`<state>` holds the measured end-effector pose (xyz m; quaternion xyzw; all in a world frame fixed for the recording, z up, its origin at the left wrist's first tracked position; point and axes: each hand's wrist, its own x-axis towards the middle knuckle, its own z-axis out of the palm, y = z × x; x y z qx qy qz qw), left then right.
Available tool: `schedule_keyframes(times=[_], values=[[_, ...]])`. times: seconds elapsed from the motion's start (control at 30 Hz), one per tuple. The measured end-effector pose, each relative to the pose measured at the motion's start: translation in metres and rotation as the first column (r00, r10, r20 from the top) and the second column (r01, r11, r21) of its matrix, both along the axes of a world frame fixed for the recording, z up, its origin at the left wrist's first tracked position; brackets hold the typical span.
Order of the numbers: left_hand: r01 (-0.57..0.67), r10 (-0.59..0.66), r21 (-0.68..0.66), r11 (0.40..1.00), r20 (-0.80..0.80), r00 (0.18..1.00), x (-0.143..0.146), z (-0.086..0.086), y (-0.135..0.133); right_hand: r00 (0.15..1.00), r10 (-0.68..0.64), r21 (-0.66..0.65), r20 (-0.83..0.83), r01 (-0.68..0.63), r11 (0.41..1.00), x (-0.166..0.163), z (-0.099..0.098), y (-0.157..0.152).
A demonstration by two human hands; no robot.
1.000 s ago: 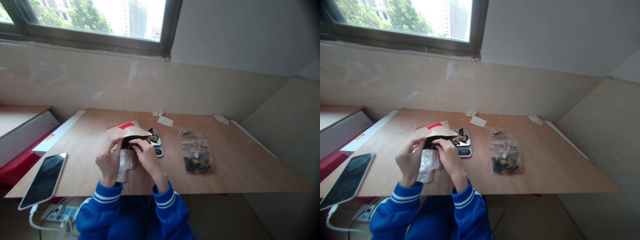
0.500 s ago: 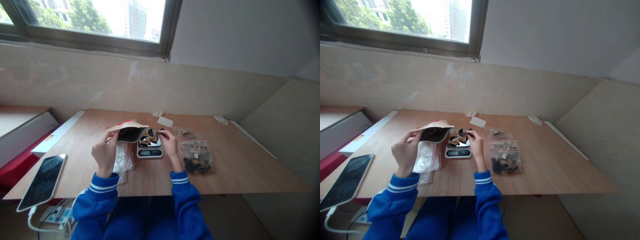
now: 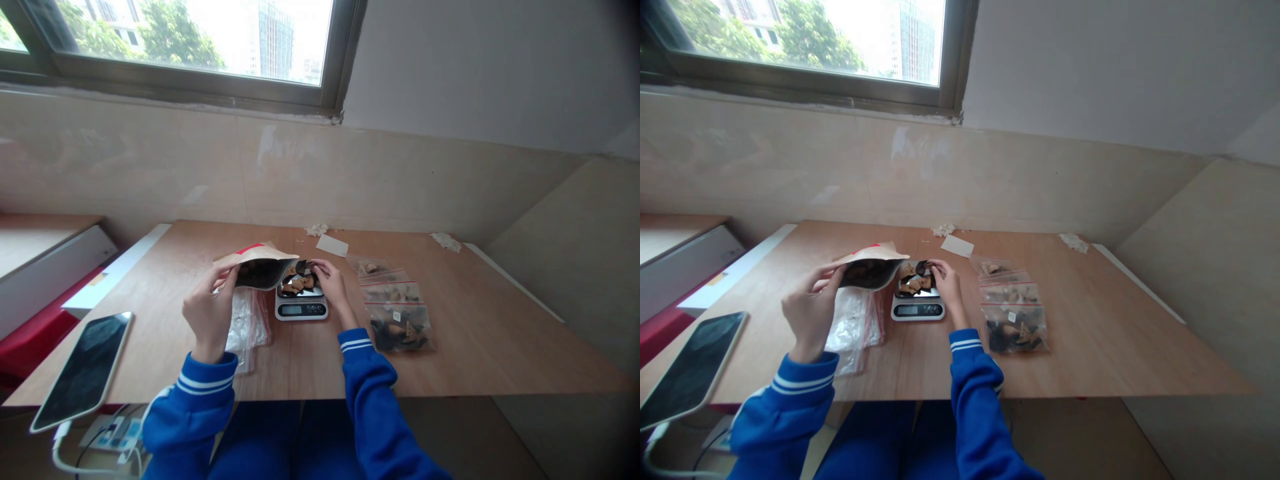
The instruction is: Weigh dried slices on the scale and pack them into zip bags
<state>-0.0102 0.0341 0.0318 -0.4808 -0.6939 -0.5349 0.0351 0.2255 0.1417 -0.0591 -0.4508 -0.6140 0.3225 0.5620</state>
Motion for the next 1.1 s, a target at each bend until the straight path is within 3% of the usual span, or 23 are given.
schedule_keyframes(times=[0.33,0.53,0.7,1.1], values=[[0.013,-0.013,0.019,1.000,-0.006,1.000,-0.002,-0.002,-0.001,0.941,-0.279,0.034,-0.191,0.291,0.956,0.021,-0.002,-0.008],[0.007,-0.007,0.023,1.000,0.002,1.000,-0.001,-0.004,-0.001,0.940,-0.283,-0.053,-0.190,0.278,0.959,0.029,-0.008,-0.039],[0.011,-0.011,0.021,1.000,0.005,1.000,0.000,-0.005,-0.001,0.975,-0.181,-0.059,-0.127,0.174,0.983,0.028,-0.005,-0.055],[0.019,-0.019,0.012,1.000,0.011,1.000,0.000,-0.005,-0.002,0.983,-0.174,-0.070,-0.065,0.170,0.983,0.012,-0.019,-0.043]])
